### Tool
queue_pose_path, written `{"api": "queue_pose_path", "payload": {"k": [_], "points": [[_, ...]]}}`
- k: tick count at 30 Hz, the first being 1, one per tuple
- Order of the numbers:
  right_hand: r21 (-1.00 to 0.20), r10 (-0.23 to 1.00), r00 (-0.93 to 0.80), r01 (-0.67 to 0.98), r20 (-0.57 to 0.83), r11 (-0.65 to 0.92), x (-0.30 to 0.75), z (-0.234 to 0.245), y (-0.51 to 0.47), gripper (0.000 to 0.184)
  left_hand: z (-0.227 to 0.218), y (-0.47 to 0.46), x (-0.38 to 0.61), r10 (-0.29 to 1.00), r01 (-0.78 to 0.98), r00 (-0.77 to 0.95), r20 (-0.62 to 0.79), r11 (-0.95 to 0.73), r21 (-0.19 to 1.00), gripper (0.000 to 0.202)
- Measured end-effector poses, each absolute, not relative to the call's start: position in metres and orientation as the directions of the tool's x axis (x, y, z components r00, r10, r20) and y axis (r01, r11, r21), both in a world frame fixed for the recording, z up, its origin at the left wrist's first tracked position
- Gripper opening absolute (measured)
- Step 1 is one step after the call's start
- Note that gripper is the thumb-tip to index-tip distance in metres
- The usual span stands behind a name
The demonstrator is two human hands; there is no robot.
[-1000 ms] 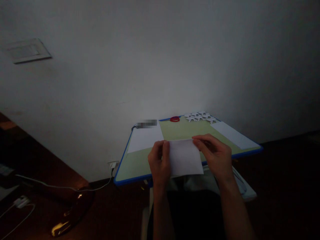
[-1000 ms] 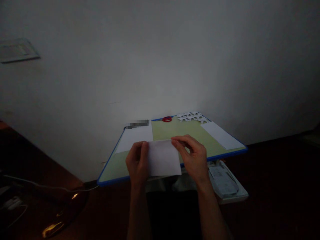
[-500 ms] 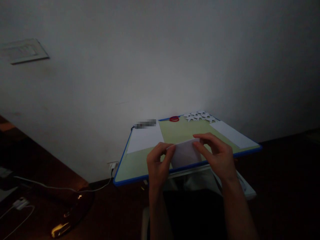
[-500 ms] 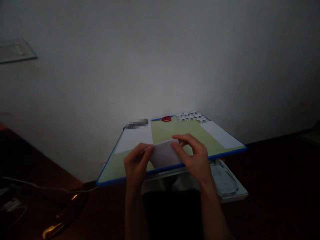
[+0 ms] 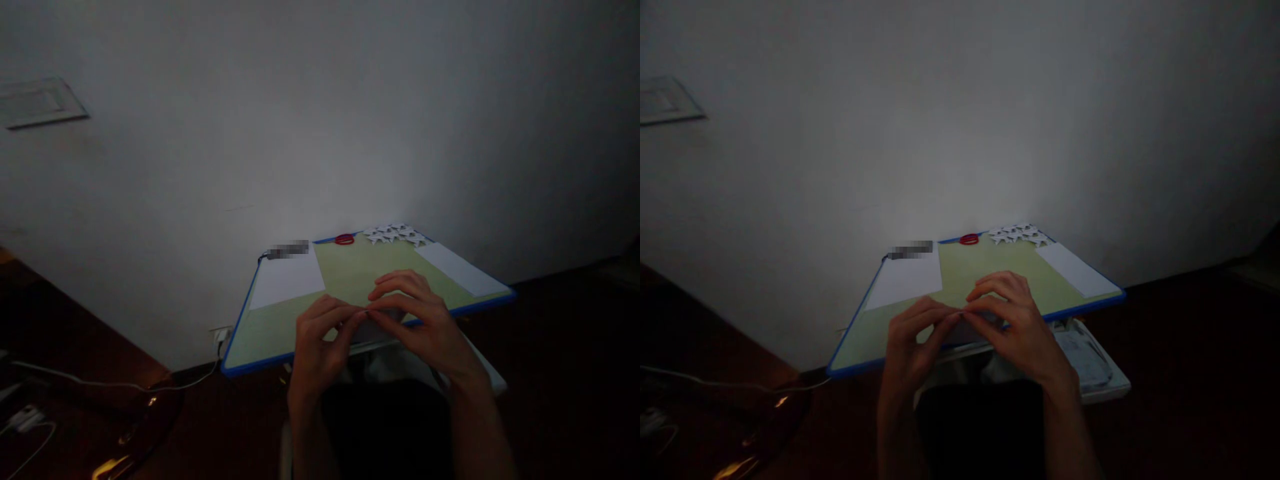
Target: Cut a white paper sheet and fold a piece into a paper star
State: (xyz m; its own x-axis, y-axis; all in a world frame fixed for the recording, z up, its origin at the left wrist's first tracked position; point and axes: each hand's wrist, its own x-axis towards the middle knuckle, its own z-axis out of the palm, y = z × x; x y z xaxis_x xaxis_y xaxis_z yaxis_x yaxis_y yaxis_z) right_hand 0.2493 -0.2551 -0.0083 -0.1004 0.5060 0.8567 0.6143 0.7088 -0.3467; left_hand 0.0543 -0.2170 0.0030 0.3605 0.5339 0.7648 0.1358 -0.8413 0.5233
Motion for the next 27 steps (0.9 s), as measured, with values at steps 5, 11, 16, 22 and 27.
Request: {"api": "queue_pose_path", "payload": {"k": [5, 11, 16, 22, 27], "points": [[-0.364, 0.477, -0.132, 0.484, 0.869, 0.796, 0.261, -0.01, -0.256, 0.011, 0.003, -0.218, 0.045, 0.502, 0.129, 0.381, 0.777, -0.86, 0.493, 0.012], [-0.409, 0.5, -0.108, 0.442, 0.859, 0.798, 0.273, -0.012, -0.259, 0.015, 0.003, -0.218, 0.032, 0.529, 0.106, 0.362, 0.767, -0.841, 0.53, 0.01], [-0.434, 0.517, -0.102, 0.42, 0.85, 0.797, 0.277, -0.014, -0.259, 0.015, 0.0, -0.215, 0.031, 0.55, 0.087, 0.355, 0.756, -0.825, 0.559, 0.011], [-0.461, 0.517, -0.033, 0.409, 0.855, 0.788, 0.287, -0.022, -0.256, 0.018, -0.004, -0.21, 0.037, 0.574, 0.061, 0.327, 0.751, -0.806, 0.589, 0.013], [-0.587, 0.564, 0.172, 0.338, 0.807, 0.736, 0.282, -0.031, -0.245, 0.012, -0.008, -0.203, 0.049, 0.666, 0.054, 0.247, 0.704, -0.735, 0.676, 0.014]]}}
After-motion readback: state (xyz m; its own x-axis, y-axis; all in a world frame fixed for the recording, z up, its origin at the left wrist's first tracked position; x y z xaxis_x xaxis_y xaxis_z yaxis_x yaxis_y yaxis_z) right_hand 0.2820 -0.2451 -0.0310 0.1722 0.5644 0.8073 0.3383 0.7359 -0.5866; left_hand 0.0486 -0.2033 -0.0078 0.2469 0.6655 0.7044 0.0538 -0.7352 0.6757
